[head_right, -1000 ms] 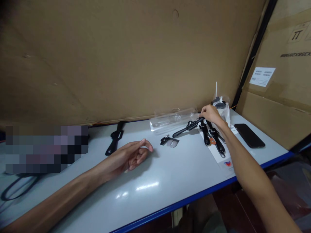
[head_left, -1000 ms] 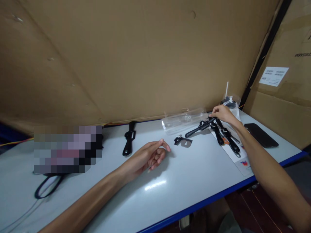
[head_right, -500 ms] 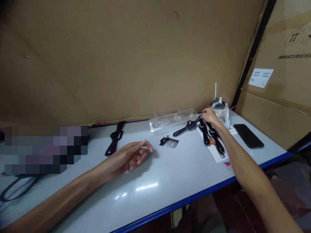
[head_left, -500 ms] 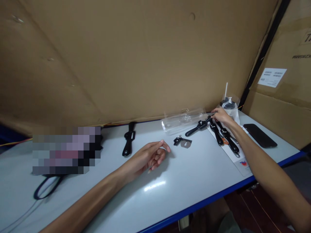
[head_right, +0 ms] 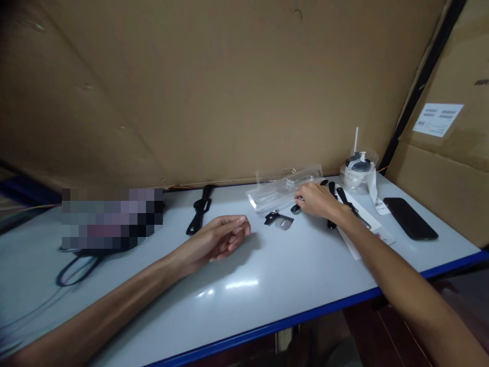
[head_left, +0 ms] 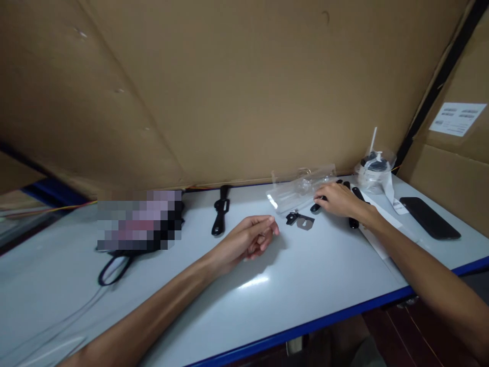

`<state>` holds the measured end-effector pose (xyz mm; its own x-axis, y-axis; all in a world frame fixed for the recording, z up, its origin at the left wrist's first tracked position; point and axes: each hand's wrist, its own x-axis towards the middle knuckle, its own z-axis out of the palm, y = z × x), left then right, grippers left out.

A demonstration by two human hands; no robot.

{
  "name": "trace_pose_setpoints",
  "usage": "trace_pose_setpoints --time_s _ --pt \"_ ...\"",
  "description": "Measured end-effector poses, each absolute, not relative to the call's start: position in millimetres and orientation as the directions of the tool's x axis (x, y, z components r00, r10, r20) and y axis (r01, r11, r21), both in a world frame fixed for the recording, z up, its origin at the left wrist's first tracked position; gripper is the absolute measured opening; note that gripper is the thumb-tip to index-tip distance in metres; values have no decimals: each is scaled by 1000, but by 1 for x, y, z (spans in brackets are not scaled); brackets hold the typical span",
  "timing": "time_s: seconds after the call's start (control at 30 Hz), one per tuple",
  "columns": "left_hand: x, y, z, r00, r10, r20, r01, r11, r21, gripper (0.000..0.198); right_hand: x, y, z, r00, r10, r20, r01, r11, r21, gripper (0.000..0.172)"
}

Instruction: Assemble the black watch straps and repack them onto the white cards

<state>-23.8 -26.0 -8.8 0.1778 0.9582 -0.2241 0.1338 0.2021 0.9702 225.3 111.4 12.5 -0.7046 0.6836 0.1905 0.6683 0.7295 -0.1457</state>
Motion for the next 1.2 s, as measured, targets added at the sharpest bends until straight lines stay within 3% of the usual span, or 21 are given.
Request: trace_pose_setpoints --time_s 0.1,0.2,0.27,0.33,0.43,0.67,0.87,1.03,1.2 --pt "-35 -23 -4 -135 987 82 426 -17 905 39 223 109 7 -682 715 155 708 699 -104 25" --pt "-54 -18 2 -288 880 378 840 42 541 24 223 109 7 -665 732 150 729 680 -83 25" --pt "-67 -14 2 -304 860 410 938 195 286 25 223 109 7 -671 726 150 723 686 -80 22" --pt "-78 -10 -1 -316 873 371 948 308 83 40 223 108 8 -665 732 146 733 678 -58 23" --pt "-90 -5 -9 -319 920 225 937 342 -68 53 221 105 11 -635 756 156 764 645 -17 30" --pt "-107 7 -18 -419 904 82 907 413 84 57 200 81 8 -641 734 224 748 663 -30 29" --pt "-122 15 -20 -436 900 3 893 432 123 43 191 56 6 -694 715 84 718 696 8 31" --pt "-120 14 -23 -420 908 16 905 417 79 35 195 55 11 -675 737 -31 734 667 -126 19" --pt "-125 18 -30 -436 899 44 891 425 161 28 195 60 8 -651 754 -88 747 617 -248 32"
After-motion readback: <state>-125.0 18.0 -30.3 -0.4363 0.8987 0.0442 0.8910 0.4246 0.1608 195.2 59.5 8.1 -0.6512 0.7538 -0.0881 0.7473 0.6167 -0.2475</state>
